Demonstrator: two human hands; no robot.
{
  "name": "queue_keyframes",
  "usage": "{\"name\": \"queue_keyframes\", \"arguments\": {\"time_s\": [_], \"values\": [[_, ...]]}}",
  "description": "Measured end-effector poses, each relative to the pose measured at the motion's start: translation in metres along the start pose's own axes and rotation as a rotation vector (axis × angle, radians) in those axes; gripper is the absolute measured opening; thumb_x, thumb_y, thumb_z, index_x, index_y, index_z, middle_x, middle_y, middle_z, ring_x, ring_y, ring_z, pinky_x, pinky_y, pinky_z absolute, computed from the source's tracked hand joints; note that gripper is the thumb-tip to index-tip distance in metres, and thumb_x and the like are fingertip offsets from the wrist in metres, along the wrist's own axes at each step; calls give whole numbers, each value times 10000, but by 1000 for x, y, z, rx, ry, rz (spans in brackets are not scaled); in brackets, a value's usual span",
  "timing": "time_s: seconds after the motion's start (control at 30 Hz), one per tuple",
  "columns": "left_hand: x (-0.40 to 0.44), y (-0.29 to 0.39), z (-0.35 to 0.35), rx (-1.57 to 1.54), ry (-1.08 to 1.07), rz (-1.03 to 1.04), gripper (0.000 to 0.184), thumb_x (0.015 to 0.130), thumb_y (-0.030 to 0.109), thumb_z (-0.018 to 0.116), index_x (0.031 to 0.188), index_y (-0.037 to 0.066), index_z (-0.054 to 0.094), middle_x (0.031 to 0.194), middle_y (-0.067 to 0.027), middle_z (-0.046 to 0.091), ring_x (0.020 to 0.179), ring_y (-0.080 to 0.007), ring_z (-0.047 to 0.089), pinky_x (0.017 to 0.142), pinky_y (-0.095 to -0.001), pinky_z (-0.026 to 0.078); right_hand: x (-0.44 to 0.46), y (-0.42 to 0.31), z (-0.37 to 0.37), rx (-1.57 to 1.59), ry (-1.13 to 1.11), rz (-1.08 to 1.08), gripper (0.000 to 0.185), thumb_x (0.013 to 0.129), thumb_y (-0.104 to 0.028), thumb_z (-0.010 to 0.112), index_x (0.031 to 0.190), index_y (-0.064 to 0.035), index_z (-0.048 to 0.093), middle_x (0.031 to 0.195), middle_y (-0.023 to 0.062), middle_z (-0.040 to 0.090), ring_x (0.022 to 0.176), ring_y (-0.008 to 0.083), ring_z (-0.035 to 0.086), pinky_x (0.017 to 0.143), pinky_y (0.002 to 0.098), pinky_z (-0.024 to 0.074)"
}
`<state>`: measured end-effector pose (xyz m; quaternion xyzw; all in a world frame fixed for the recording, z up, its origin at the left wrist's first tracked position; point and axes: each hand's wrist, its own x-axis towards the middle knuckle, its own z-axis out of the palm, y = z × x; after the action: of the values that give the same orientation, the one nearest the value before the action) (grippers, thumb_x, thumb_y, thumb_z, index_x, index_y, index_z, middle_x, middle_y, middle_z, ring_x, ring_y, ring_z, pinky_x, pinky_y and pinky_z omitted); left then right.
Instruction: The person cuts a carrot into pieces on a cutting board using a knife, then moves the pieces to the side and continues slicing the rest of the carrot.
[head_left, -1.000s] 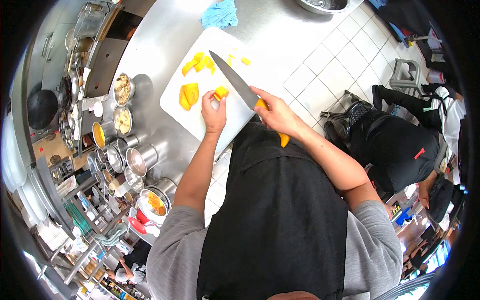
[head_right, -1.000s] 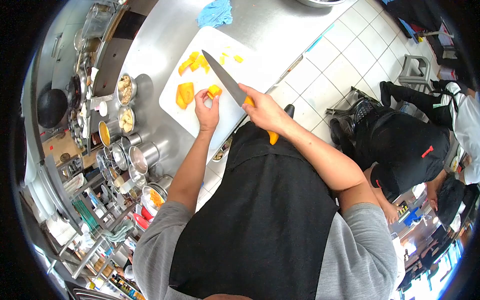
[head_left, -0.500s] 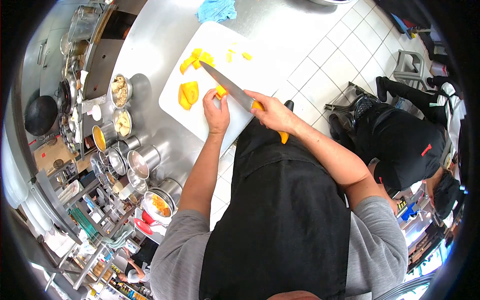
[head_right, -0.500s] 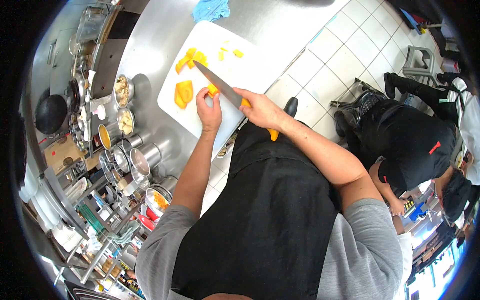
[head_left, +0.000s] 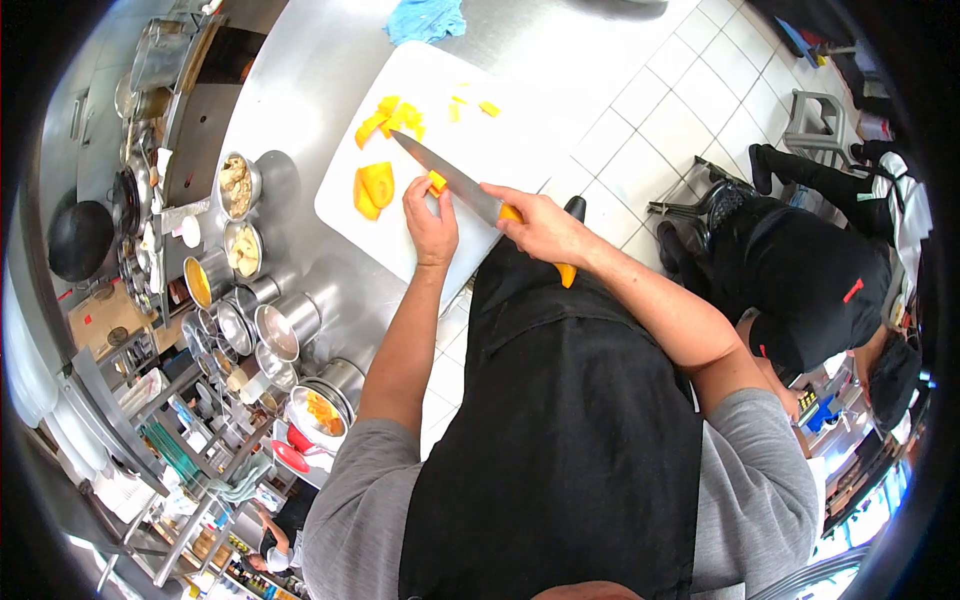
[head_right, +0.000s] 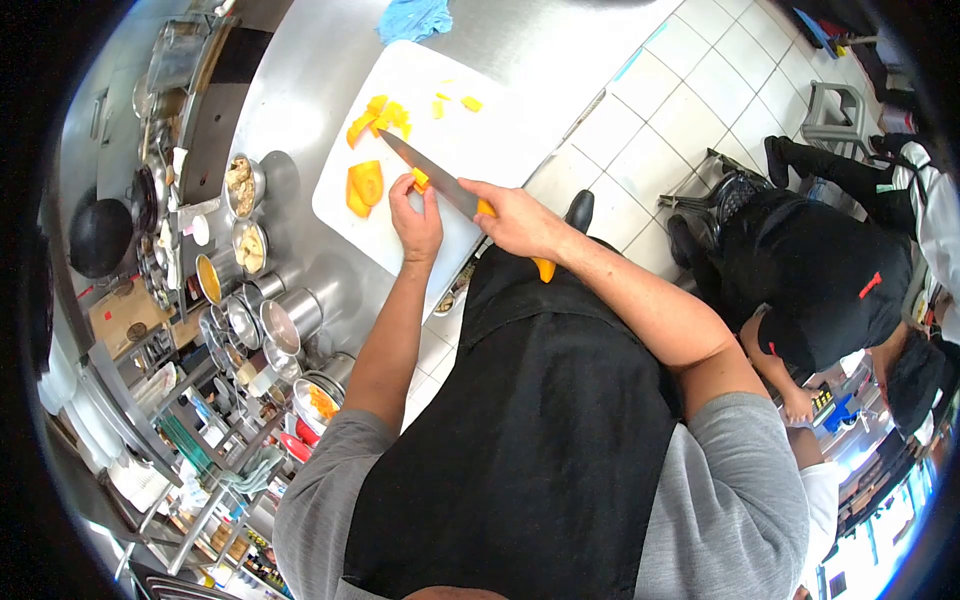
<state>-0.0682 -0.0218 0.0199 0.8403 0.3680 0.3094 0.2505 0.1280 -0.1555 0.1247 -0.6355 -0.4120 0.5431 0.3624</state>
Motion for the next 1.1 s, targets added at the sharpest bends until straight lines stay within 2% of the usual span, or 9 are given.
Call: {"name": "queue_keyframes", "arguments": {"time_s": [0.13,0.2,0.23,0.3,0.53,0.6,0.93,1.0,1.1], "values": [[0,0,0,10,1,18,396,911,-3,692,1259,-4,505,1274,-227,571,1218,-422,547,1073,-498,429,0,-1,3,-102,21,-23,575,1007,-88,589,1562,-103,442,791,101,606,702,168,632,699,359,549],[0,0,1,11,4,18,396,910,-7,691,1259,-6,504,1276,-232,569,1216,-424,546,1073,-499,429,-1,-2,5,-138,57,-68,582,983,-71,596,1548,-86,454,832,154,637,755,242,663,767,392,544],[0,0,1,13,8,16,396,910,-10,689,1259,-7,503,1278,-237,567,1215,-427,546,1073,-500,429,-1,-5,5,-138,60,-67,582,983,-71,596,1548,-86,454,832,154,637,755,242,663,767,392,544],[-1,0,1,11,5,22,397,911,-11,688,1261,-9,503,1278,-241,565,1215,-429,546,1073,-500,430,-2,-11,5,-135,61,-40,556,938,-50,589,1487,-37,505,1082,278,712,1011,419,705,933,459,552],[-1,-3,1,16,9,29,398,911,-13,690,1264,-16,506,1273,-245,565,1214,-429,548,1071,-497,433,1,-3,9,-137,76,-70,569,923,-27,590,1485,-23,501,1077,277,715,1000,413,712,927,460,559],[-1,-3,2,11,10,32,395,912,-12,690,1263,-15,509,1274,-245,565,1215,-428,548,1072,-498,432,4,5,15,-130,120,-119,594,949,-33,606,1528,-62,471,945,216,689,854,342,698,841,415,547],[0,1,-1,35,-7,16,384,921,-2,690,1264,-5,516,1288,-240,565,1234,-421,544,1083,-497,427,1,12,17,-123,143,-185,597,951,-32,606,1529,-42,458,1101,261,694,1008,392,695,933,441,533],[0,1,-1,27,-6,10,382,925,0,688,1265,-4,516,1289,-238,566,1236,-421,542,1084,-496,427,1,9,15,-82,134,-149,588,922,-7,607,1498,-20,487,1222,284,671,1092,420,681,966,456,540],[-1,0,0,18,-5,5,381,928,4,688,1268,-2,517,1294,-235,567,1240,-420,541,1084,-494,427,1,10,11,-47,109,-108,574,938,-34,631,1496,-47,501,1137,258,702,1007,400,702,921,432,549]]}}
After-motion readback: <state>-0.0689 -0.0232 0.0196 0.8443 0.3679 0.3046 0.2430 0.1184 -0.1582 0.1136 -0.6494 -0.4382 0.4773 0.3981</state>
